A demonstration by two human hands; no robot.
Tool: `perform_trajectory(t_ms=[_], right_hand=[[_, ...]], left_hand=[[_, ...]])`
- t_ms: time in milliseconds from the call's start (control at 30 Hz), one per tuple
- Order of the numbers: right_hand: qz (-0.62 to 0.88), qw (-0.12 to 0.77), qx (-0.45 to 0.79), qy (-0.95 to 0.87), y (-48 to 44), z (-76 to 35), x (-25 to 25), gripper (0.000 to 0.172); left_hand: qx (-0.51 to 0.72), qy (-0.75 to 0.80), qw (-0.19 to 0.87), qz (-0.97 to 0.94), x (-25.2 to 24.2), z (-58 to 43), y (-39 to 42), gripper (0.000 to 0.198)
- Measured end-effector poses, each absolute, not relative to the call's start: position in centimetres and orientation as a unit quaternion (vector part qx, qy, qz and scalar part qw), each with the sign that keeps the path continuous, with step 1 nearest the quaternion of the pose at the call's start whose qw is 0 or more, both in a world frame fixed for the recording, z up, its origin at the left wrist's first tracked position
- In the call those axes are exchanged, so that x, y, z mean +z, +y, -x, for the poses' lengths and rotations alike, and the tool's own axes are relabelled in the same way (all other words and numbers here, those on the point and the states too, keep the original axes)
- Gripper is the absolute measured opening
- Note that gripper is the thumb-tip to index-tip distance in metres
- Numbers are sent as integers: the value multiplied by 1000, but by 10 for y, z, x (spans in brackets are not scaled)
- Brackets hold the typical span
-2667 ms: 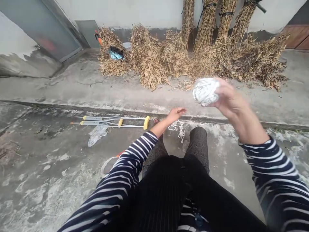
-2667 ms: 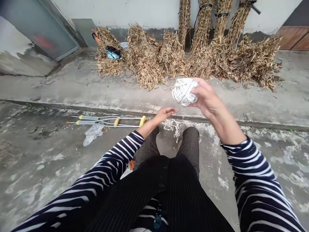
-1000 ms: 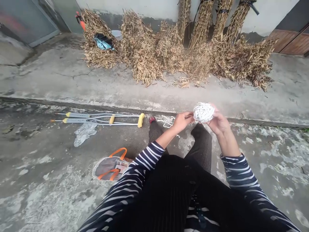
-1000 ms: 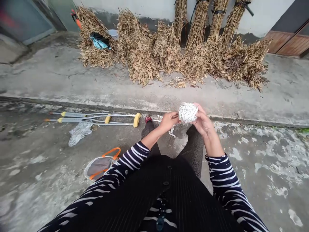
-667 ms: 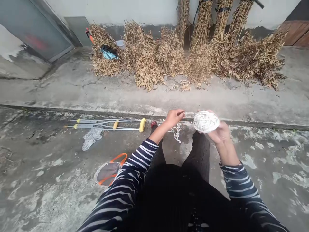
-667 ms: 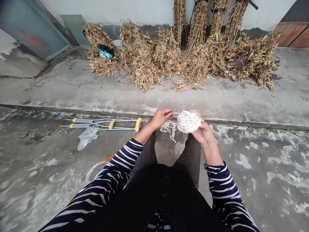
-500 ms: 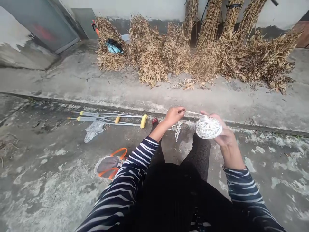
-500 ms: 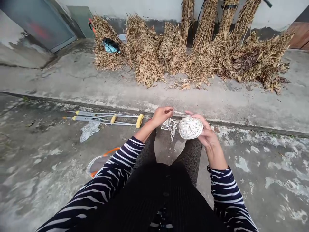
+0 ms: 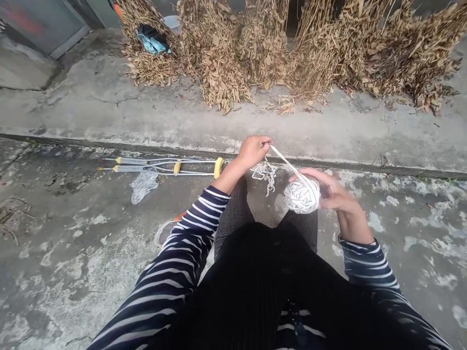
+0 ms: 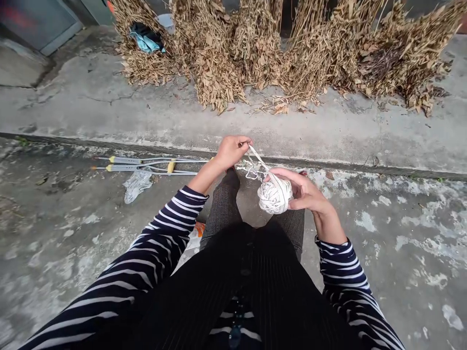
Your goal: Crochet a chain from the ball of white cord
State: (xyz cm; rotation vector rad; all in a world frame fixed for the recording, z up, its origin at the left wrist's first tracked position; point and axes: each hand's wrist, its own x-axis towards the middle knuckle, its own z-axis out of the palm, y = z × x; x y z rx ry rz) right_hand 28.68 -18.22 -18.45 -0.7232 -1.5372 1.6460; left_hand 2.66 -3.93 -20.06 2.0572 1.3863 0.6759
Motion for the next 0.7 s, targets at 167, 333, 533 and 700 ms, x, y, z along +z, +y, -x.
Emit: perform_trajectory(t_ms=[167,333,533,700], right_hand=[[281,330,647,-627,-185,-265,-170,77],[289,301,625,-660,-186,-250,-158,59],[319,309,666,-599,-190,-252,-156,62],[393,336,656,-550,-197,-267,-157,55]], left_hand=[[165,463,275,-826,-196,-13,-27,28],[131,421,304,-844,-212,-7,-21,21],[108,416,406,-807,-244,1,-33,22],[72,401,465,-786,-242,13,-26,20]])
